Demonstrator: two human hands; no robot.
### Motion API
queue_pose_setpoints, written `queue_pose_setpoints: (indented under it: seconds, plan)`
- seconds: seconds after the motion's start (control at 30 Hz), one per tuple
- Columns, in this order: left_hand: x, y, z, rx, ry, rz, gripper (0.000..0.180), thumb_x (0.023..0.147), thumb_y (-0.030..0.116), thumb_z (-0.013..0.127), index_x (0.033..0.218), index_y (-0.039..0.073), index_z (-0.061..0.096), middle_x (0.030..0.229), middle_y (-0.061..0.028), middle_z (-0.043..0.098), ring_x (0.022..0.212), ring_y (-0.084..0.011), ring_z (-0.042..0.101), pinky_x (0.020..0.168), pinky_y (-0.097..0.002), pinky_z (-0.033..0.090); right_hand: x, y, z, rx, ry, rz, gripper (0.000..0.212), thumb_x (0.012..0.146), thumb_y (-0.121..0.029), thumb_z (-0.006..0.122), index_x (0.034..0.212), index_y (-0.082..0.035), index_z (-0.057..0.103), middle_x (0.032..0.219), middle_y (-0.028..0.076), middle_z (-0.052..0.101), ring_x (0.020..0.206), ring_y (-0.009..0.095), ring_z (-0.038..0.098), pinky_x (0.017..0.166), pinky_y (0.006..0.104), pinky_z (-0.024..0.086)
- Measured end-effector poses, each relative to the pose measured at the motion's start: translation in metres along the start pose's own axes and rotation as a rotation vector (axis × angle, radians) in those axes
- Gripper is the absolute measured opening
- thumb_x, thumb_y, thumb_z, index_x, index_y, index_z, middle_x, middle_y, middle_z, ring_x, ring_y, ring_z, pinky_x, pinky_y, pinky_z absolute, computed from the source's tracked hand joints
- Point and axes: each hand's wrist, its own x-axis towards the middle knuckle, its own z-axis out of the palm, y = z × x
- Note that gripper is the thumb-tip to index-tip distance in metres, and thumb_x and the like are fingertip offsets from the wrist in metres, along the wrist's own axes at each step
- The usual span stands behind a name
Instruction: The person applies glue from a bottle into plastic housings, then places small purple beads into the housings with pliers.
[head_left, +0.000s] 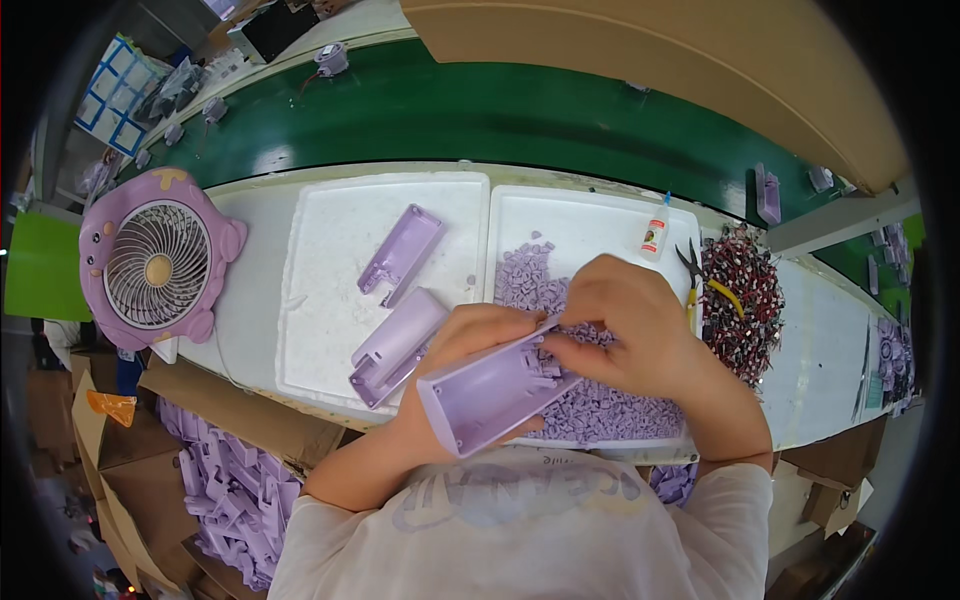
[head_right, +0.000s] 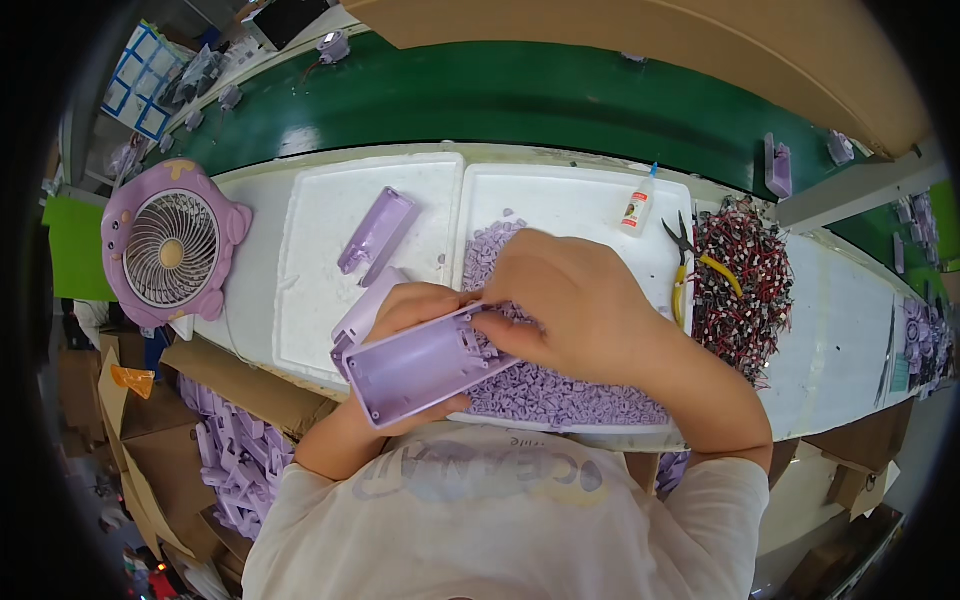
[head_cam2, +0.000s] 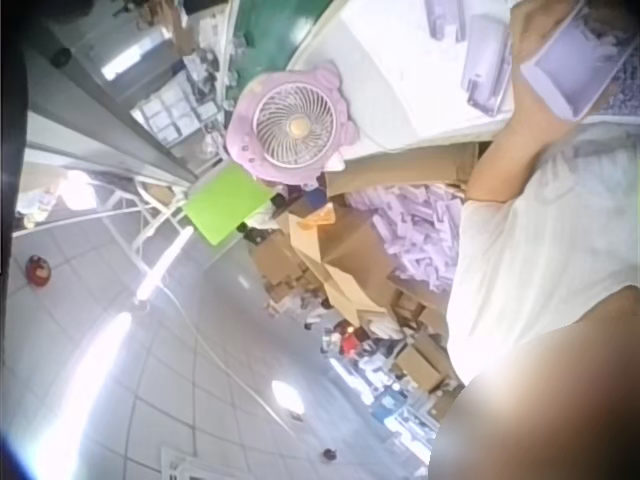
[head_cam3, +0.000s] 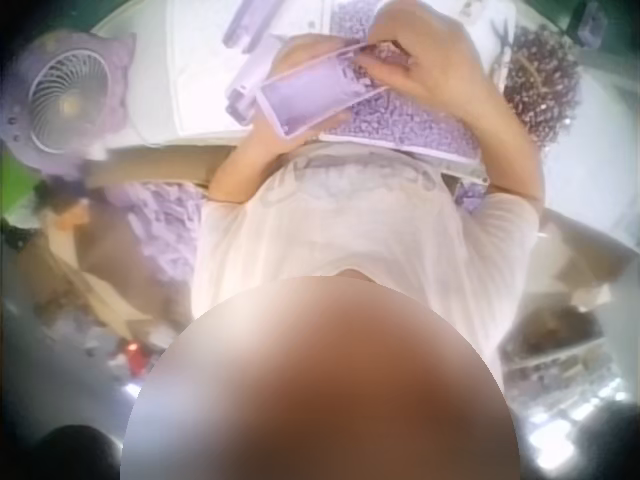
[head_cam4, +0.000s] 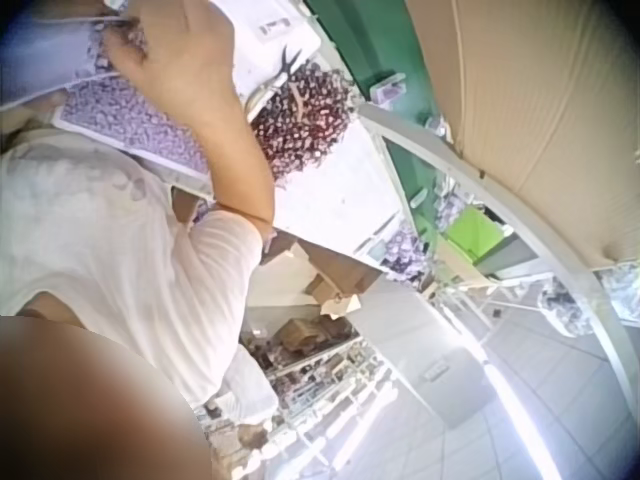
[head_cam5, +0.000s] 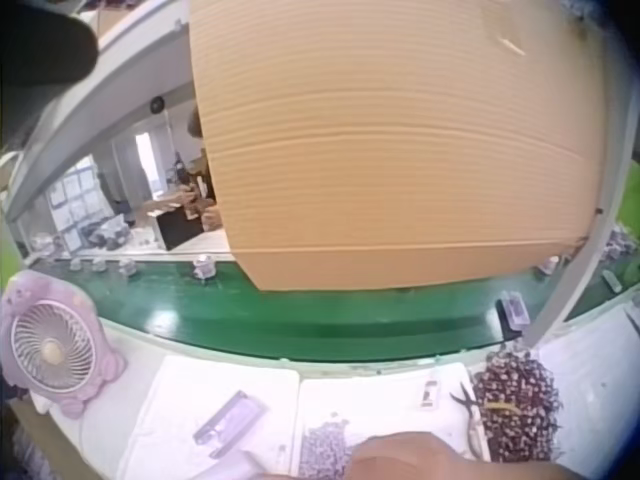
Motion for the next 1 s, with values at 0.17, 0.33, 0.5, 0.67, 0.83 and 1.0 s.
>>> queue_pose_setpoints:
  seconds: [0.17, 0.33, 0.5, 0.67, 0.83, 1.0]
  plan:
    - [-0.006, 0.001, 0.0, -0.004, -0.014, -0.127, 0.063, 0.069, 0.012, 0.075, 0.123, 0.001, 0.043, 0.111, -0.0128, 0.053, 0.104, -0.0215, 0.05, 0.086, -0.0337, 0.043, -0.008, -0.009, 0.002, 0.205, -0.023, 0.342, 0.017, 0.065, -0.005, 0.069, 0.076, -0.004, 0.056, 0.069, 0.008, 0.054, 0.056, 0.021, 0.053, 0.049, 0.0293, 0.042]
    - [-0.002, 0.008, 0.016, -0.58, 0.167, -0.62, 0.053, 0.082, 0.01, 0.063, 0.127, -0.002, 0.037, 0.111, -0.0076, 0.052, 0.098, -0.0131, 0.052, 0.086, -0.0303, 0.043, -0.035, 0.008, 0.015, 0.587, -0.263, 0.876, 0.01, 0.076, -0.011, 0.062, 0.077, -0.002, 0.057, 0.07, 0.011, 0.055, 0.059, 0.024, 0.055, 0.055, 0.03, 0.044]
    - [0.009, 0.006, -0.002, -0.659, 0.099, -0.829, 0.042, 0.088, 0.021, 0.056, 0.121, -0.001, 0.044, 0.096, -0.006, 0.058, 0.078, -0.0082, 0.053, 0.06, -0.0219, 0.043, -0.023, 0.009, -0.026, -0.239, -0.162, 0.605, 0.01, 0.077, -0.007, 0.053, 0.084, -0.005, 0.059, 0.075, 0.014, 0.059, 0.069, 0.032, 0.059, 0.063, 0.038, 0.046]
    - [0.012, 0.007, -0.007, -0.744, 0.147, -0.834, 0.043, 0.088, 0.029, 0.054, 0.119, 0.001, 0.047, 0.089, -0.0045, 0.059, 0.067, -0.0073, 0.05, 0.051, -0.0206, 0.037, -0.039, 0.059, -0.051, -0.806, -0.218, 0.545, 0.025, 0.072, 0.003, 0.054, 0.094, -0.005, 0.06, 0.08, 0.013, 0.055, 0.074, 0.032, 0.057, 0.066, 0.0393, 0.046]
    - [0.013, 0.006, -0.005, -0.734, 0.175, -0.856, 0.054, 0.085, 0.039, 0.054, 0.12, -0.002, 0.048, 0.084, -0.0076, 0.06, 0.06, -0.01, 0.052, 0.047, -0.0207, 0.036, -0.041, 0.068, -0.048, -0.793, -0.203, 0.539, 0.026, 0.067, 0.002, 0.06, 0.091, -0.006, 0.059, 0.08, 0.012, 0.054, 0.074, 0.029, 0.056, 0.065, 0.0369, 0.046]
    - [0.012, 0.004, -0.012, -0.9, 0.063, -0.844, 0.055, 0.087, 0.04, 0.051, 0.121, -0.003, 0.046, 0.093, -0.0092, 0.061, 0.066, -0.0125, 0.057, 0.049, -0.022, 0.04, -0.029, 0.014, -0.04, -0.004, 0.207, 0.497, 0.02, 0.066, -0.005, 0.07, 0.081, -0.005, 0.057, 0.075, 0.007, 0.059, 0.066, 0.017, 0.058, 0.06, 0.0258, 0.045]
